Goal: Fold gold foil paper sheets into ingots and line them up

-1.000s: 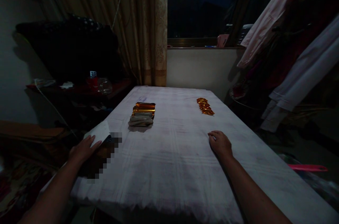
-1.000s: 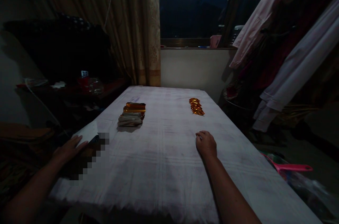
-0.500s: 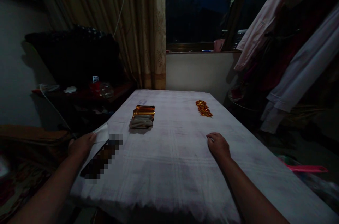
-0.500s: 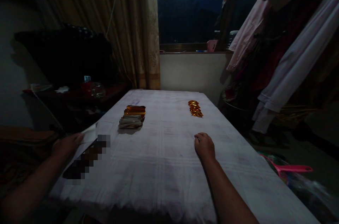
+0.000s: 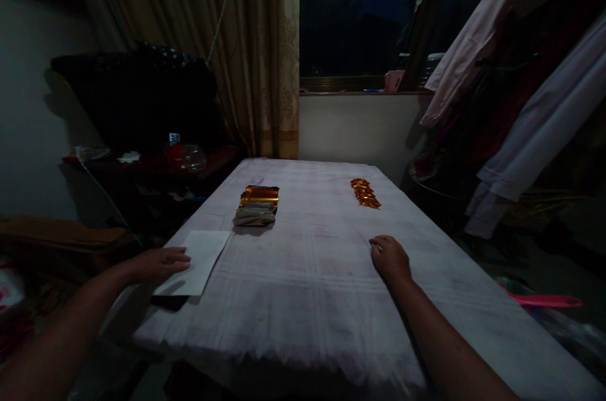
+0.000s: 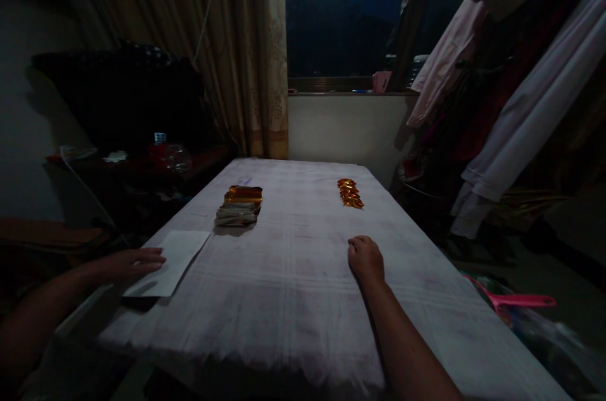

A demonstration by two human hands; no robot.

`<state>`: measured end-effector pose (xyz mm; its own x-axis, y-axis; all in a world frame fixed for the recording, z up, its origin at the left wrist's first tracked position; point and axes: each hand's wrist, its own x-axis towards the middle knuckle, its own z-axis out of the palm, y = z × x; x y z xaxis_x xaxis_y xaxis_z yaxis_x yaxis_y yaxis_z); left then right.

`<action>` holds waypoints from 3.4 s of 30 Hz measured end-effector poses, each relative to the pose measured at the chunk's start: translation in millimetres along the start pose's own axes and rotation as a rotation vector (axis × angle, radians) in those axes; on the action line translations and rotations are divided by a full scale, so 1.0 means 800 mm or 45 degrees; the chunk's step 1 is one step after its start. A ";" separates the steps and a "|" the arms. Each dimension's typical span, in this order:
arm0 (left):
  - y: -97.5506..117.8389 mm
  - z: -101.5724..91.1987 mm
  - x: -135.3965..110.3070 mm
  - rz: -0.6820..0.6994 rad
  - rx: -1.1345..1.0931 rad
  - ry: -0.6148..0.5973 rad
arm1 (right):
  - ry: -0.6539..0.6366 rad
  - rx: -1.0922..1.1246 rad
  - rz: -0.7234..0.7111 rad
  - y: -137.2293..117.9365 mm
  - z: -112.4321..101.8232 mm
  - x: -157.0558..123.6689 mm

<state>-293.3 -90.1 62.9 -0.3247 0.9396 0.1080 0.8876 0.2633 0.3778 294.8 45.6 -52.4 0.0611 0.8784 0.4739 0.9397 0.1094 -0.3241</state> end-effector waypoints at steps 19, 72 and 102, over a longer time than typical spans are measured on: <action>-0.003 0.119 -0.044 0.254 0.470 -0.142 | -0.064 -0.048 0.011 -0.005 -0.005 -0.002; 0.178 0.176 0.056 0.442 -0.371 0.796 | -0.480 0.575 0.000 -0.258 0.112 0.129; 0.160 0.194 0.073 0.158 -0.587 0.767 | -0.850 0.616 0.139 -0.329 0.145 0.183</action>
<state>-147.7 32.4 -25.2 -0.4709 0.6403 0.6068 0.7459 -0.0782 0.6614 17.4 199.3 7.1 -0.2123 0.9703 -0.1163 0.6821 0.0619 -0.7287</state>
